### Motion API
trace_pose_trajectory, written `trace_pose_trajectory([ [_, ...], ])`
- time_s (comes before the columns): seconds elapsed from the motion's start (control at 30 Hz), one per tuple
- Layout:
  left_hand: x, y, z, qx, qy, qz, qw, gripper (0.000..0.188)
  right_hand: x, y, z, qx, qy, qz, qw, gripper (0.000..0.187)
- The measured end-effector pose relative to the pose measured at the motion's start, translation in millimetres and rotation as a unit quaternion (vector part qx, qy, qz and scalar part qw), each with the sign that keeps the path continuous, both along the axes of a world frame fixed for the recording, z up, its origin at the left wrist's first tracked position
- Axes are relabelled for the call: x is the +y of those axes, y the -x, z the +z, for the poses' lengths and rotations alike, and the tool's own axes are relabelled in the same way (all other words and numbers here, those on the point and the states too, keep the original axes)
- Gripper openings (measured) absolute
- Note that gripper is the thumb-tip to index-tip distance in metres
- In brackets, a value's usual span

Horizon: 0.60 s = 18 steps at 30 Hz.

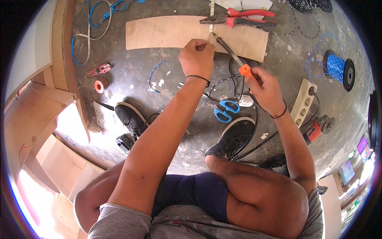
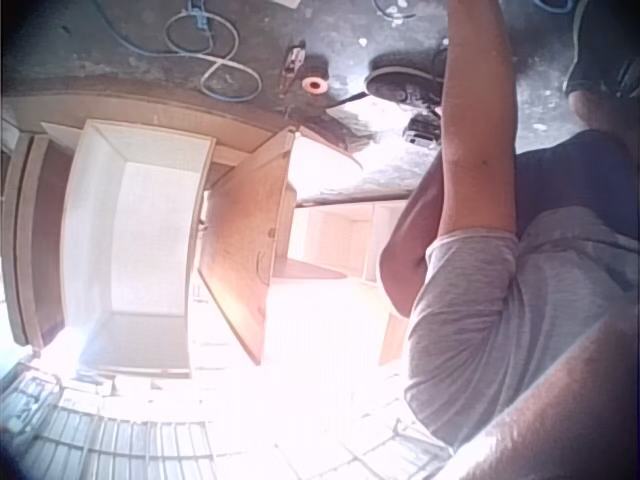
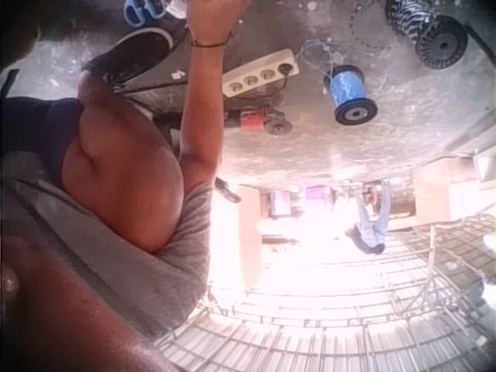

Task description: The person solders wires onto an LED strip and then attaches the LED strip to a black plastic component, using pliers to strip and cut wires.

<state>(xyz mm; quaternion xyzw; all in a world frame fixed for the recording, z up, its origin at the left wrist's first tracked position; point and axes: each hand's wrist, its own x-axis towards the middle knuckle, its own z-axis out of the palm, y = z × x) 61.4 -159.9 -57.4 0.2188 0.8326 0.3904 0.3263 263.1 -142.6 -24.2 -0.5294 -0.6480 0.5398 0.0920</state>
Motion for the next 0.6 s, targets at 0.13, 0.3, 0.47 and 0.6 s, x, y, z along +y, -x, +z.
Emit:
trace_pose_trajectory([
  [0.13, 0.3, 0.0, 1.8, 0.002, 0.001, 0.0, 1.0, 0.018, 0.7, -0.2, 0.5, -0.002, -0.002, 0.004, 1.0, 0.02],
  [0.3, 0.3, 0.5, 0.2, 0.004, 0.0, -0.003, 1.0, 0.017, 1.0, 1.4, 1.2, 0.002, -0.006, 0.006, 1.0, 0.02],
  [0.47, 0.7, 0.5, 1.3, 0.003, 0.007, -0.002, 1.0, 0.017, 1.5, 1.6, 2.5, -0.003, -0.001, 0.007, 1.0, 0.02],
  [0.6, 0.5, 0.7, 1.6, 0.006, 0.011, -0.005, 1.0, 0.017, 1.7, 1.0, 2.4, -0.013, 0.009, 0.007, 1.0, 0.02],
])
